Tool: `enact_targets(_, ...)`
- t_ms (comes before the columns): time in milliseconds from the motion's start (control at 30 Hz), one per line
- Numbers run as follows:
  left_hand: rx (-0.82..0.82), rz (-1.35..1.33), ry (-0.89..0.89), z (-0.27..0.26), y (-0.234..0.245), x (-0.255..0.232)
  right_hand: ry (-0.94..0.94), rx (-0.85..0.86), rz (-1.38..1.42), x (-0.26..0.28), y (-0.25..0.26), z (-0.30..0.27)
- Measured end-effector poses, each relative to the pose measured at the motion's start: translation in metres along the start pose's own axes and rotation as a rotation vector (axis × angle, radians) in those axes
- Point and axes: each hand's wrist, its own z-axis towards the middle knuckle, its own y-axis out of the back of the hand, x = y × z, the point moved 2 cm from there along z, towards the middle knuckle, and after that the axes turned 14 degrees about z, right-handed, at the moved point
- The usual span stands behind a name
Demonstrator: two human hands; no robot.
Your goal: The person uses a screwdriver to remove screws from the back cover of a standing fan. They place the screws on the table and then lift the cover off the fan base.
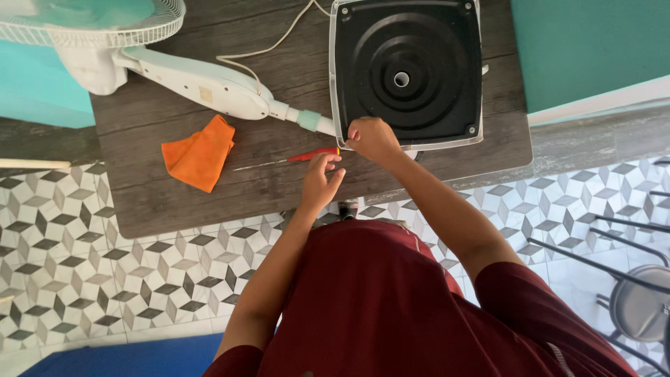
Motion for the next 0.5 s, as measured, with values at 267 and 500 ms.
enact_targets(267,-0.006,-0.05,0.109,-0.012,0.003,0.003,-0.296,0.168,0.465,-0.006,0.038,0.012)
enact_targets(500,0.006,-0.195,0.099,-0.02,0.006,-0.011,-0.278,0.083,0.881,-0.021,0.053,-0.016)
